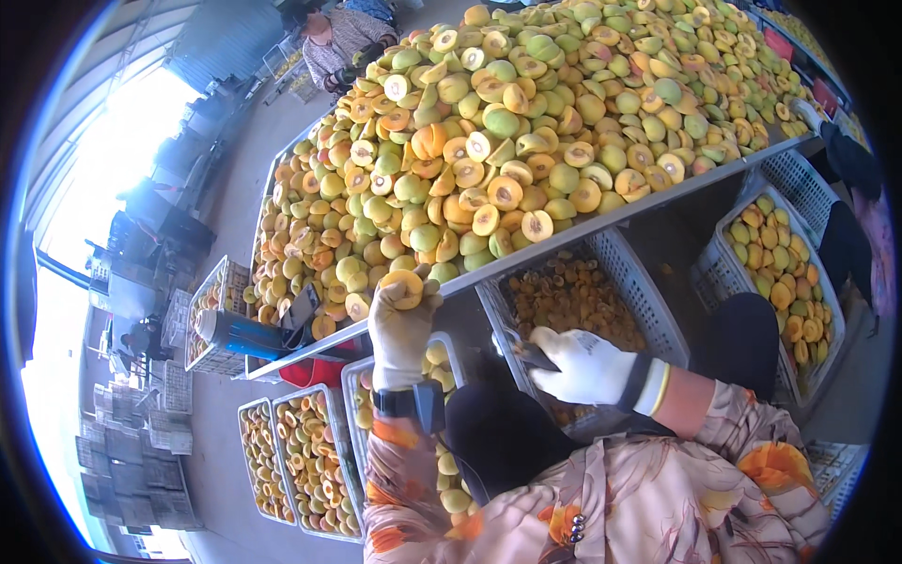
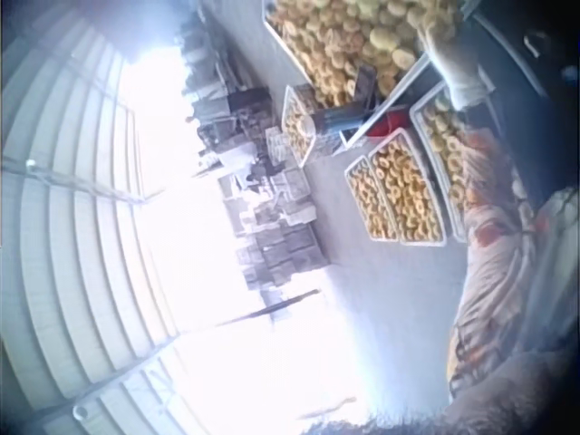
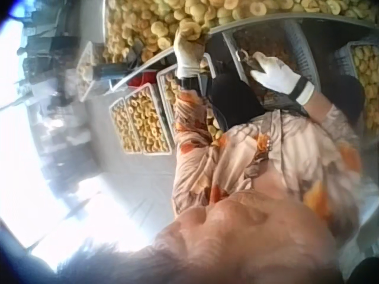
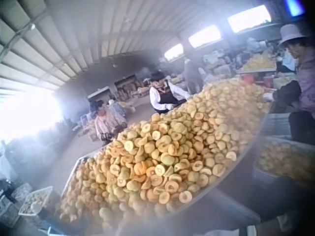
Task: The person removes pits from peach halves using a handheld coring tool, dropping the seeds into a crate and placing the pitted peaches into a plastic tray.
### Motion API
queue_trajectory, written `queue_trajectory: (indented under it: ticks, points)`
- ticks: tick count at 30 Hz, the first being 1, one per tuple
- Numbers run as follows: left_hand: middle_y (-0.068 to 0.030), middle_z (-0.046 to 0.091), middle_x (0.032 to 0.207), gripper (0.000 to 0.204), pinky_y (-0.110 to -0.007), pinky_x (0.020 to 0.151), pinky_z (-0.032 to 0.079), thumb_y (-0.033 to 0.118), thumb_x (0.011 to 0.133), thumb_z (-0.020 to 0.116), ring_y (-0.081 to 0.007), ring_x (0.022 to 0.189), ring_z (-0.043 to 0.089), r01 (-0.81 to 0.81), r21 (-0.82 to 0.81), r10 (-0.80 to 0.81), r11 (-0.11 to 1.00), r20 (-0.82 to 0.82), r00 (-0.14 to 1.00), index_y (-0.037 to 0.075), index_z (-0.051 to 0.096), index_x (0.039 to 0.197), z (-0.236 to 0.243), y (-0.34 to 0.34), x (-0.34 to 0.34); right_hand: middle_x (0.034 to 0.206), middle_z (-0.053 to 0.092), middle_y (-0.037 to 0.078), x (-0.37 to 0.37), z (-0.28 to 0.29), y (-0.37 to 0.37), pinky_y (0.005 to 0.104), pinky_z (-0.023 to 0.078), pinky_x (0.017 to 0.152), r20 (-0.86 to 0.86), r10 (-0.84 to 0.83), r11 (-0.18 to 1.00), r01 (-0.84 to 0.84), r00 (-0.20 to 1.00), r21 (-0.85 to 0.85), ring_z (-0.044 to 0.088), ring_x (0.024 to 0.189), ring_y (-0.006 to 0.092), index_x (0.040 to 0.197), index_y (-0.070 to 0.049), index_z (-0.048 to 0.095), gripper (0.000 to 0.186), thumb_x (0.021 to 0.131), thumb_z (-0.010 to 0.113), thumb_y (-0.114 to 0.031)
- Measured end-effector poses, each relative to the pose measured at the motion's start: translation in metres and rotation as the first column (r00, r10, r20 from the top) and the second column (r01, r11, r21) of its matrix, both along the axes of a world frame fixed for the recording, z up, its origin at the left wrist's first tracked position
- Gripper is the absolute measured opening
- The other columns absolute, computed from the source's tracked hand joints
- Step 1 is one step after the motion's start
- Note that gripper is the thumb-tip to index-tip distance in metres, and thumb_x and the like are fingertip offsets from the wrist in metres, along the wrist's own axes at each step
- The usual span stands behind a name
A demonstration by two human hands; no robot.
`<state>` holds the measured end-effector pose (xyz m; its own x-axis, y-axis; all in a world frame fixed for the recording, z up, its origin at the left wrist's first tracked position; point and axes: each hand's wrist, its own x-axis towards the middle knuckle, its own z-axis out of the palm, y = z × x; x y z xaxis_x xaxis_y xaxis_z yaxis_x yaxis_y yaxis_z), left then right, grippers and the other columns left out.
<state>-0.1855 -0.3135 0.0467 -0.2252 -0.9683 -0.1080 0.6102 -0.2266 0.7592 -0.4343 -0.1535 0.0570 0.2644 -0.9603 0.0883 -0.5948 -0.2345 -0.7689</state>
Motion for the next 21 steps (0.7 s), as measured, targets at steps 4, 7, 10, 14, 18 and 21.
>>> queue_trajectory:
  ticks: [4, 7, 10, 14, 18, 21]
  points:
    - [-0.02, 0.06, 0.127, 0.051, -0.043, 0.087, 0.052, 0.026, 0.095, 0.06, -0.0304, 0.104, 0.063, -0.011, -0.165, 0.017, 0.986, 0.037, 0.999, 0.006, 0.047, 0.14, 0.042, 0.083, -0.036, 0.075, 0.066, 0.025, 0.033, 0.035, 0.002, 0.051, 0.051, 0.063, 0.168, 0.031, 1.0, -0.031, 0.985, -0.001, 0.067, 0.074, 0.0458, 0.106, 0.0, 0.052, 0.03, 0.087, 0.069, -0.017]
    - [-0.0191, 0.058, 0.132, 0.061, -0.043, 0.095, 0.05, 0.037, 0.099, 0.059, -0.0302, 0.112, 0.06, -0.061, -0.226, 0.099, 0.972, 0.162, 0.982, 0.006, 0.041, 0.149, 0.056, 0.124, -0.053, 0.076, 0.066, 0.025, 0.044, 0.041, 0.016, 0.0504, 0.051, 0.063, 0.17, 0.006, 0.999, 0.001, 0.985, -0.044, 0.067, 0.075, 0.0453, 0.107, 0.001, 0.052, 0.032, 0.087, 0.069, -0.018]
    - [-0.0197, 0.056, 0.135, 0.063, -0.047, 0.105, 0.048, 0.038, 0.098, 0.059, -0.0333, 0.121, 0.058, -0.063, -0.285, 0.123, 0.956, 0.199, 0.972, 0.005, 0.041, 0.148, 0.068, 0.15, -0.062, 0.079, 0.066, 0.026, 0.045, 0.043, 0.031, 0.0526, 0.051, 0.064, 0.178, -0.021, 0.991, 0.044, 0.984, -0.127, 0.067, 0.077, 0.0465, 0.106, 0.001, 0.05, 0.03, 0.089, 0.066, -0.017]
    - [-0.0215, 0.055, 0.136, 0.05, -0.047, 0.101, 0.053, 0.005, 0.094, 0.051, -0.0337, 0.119, 0.061, -0.026, -0.09, -0.007, 0.996, -0.346, 0.938, 0.0, 0.04, 0.143, 0.075, 0.169, -0.06, 0.081, 0.066, 0.026, 0.042, 0.044, 0.049, 0.0522, 0.051, 0.063, 0.203, -0.029, 0.97, 0.076, 0.979, -0.231, 0.066, 0.076, 0.0462, 0.106, 0.001, 0.051, 0.028, 0.089, 0.066, -0.016]
    - [-0.0234, 0.056, 0.133, 0.05, -0.046, 0.096, 0.054, 0.024, 0.098, 0.053, -0.0326, 0.113, 0.063, -0.084, -0.188, 0.061, 0.979, -0.125, 0.99, -0.003, 0.043, 0.138, 0.08, 0.183, -0.067, 0.08, 0.066, 0.024, 0.04, 0.057, 0.064, 0.0512, 0.051, 0.06, 0.208, 0.007, 0.947, 0.06, 0.978, -0.315, 0.066, 0.073, 0.0449, 0.104, 0.0, 0.051, 0.024, 0.089, 0.065, -0.013]
    - [-0.0184, 0.063, 0.124, 0.048, -0.041, 0.091, 0.054, 0.036, 0.099, 0.057, -0.03, 0.106, 0.065, -0.044, -0.181, 0.036, 0.983, -0.045, 0.998, -0.003, 0.055, 0.127, 0.084, 0.187, -0.068, 0.082, 0.066, 0.026, 0.043, 0.056, 0.07, 0.0494, 0.052, 0.062, 0.231, -0.014, 0.963, 0.075, 0.973, -0.257, 0.067, 0.075, 0.0447, 0.107, 0.002, 0.052, 0.029, 0.088, 0.066, -0.014]
